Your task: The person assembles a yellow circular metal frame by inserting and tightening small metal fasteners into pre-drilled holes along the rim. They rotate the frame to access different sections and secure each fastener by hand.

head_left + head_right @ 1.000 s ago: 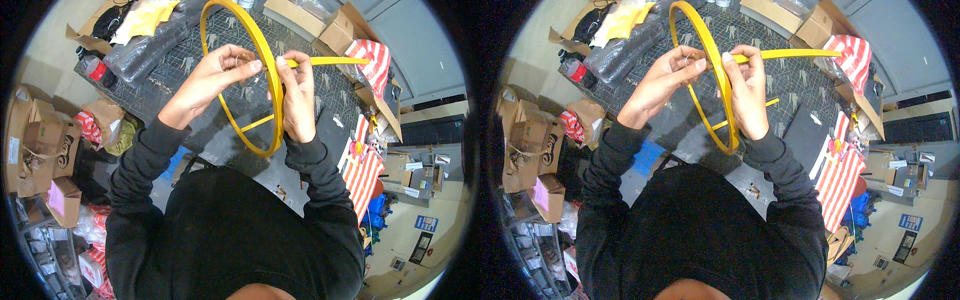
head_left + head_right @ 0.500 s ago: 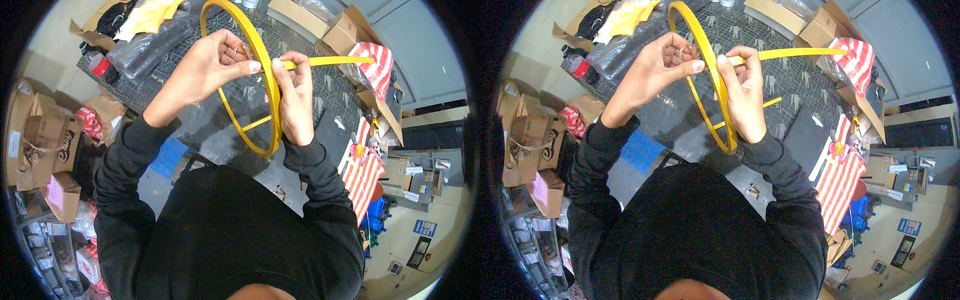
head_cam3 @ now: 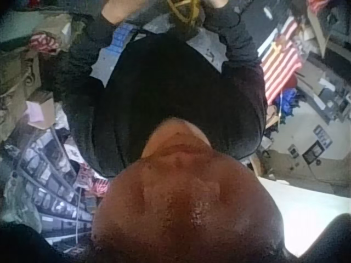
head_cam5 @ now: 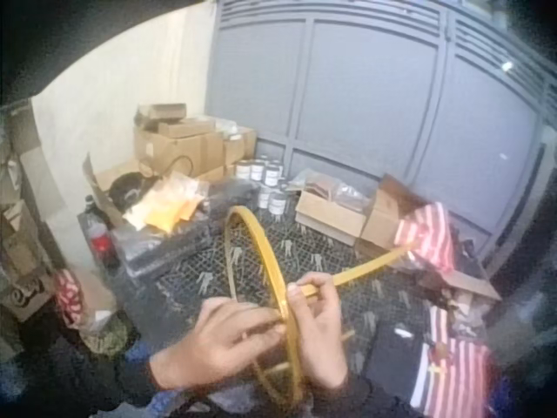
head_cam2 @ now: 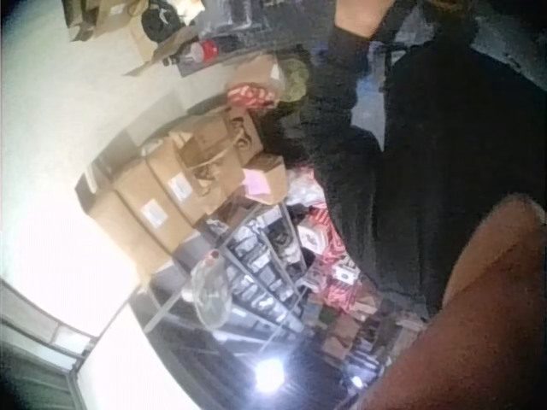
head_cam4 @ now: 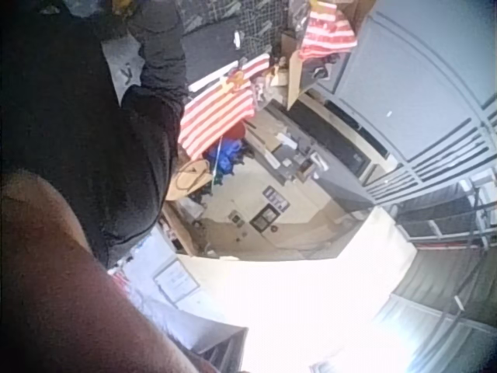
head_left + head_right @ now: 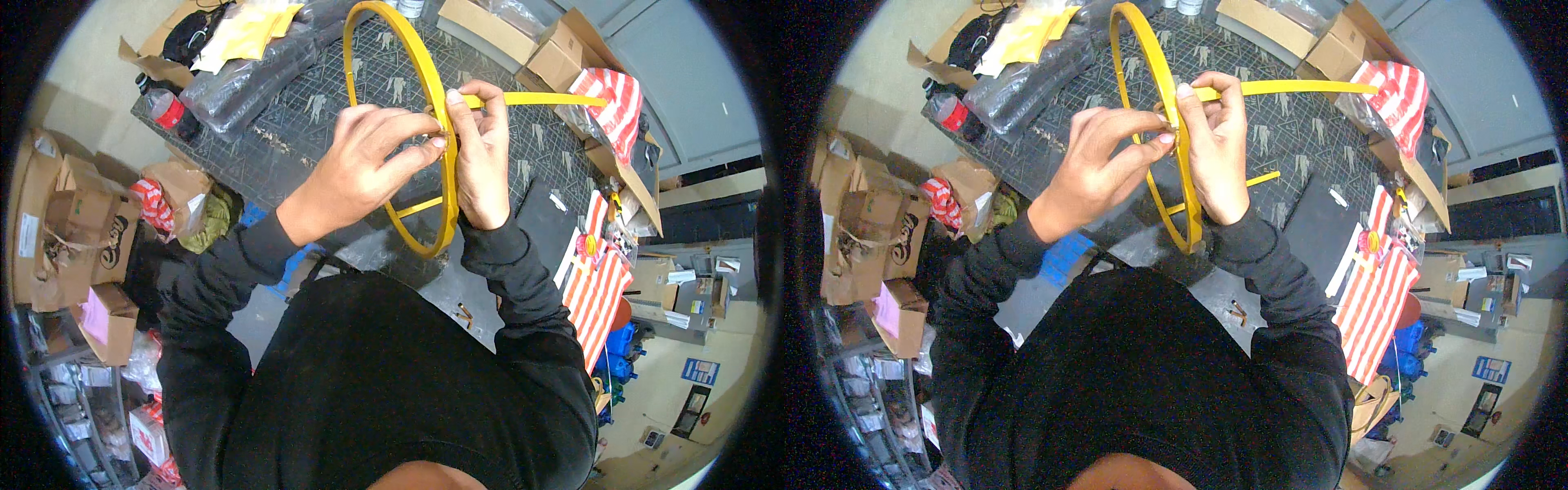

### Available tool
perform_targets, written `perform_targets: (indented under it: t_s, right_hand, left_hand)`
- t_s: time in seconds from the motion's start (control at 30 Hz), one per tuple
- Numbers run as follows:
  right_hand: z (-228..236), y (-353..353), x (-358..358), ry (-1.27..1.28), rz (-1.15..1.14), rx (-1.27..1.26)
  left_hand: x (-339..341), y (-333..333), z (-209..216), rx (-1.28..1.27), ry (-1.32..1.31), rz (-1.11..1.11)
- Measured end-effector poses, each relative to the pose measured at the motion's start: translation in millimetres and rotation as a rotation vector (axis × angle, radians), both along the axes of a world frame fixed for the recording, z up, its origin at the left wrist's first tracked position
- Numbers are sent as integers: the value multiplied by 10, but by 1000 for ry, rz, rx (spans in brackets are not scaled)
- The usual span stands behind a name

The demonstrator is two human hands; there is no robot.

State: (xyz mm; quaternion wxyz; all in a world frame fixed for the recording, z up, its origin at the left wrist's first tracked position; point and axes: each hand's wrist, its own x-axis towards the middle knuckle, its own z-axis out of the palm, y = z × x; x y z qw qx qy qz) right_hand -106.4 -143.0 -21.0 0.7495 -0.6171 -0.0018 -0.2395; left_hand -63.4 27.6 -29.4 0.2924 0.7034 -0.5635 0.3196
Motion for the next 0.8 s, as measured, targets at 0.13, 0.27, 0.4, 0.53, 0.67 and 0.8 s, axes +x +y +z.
perform_targets:
  t_s: [0.13, 0.27, 0.4, 0.53, 0.67, 0.8]
  right_hand:
    - [17, -34, -24, 42, 6, -47]
    - [12, -22, 6, 53, 10, -63]
    - [-23, -37, 7, 55, -26, -97]
    - [-28, -36, 6, 41, -53, -86]
    - [-51, -14, -4, 28, -35, -37]
    - [12, 23, -67, 81, -46, -32]
  left_hand:
    - [-21, 51, 55, -147, 234, -37]
    - [89, -33, 308, -200, 611, -53]
    - [148, 57, 376, -6, 557, -129]
    - [-39, 92, 261, -12, 331, -190]
    - [26, 272, 93, 51, 242, -239]
    - [-23, -14, -112, -301, 897, -223]
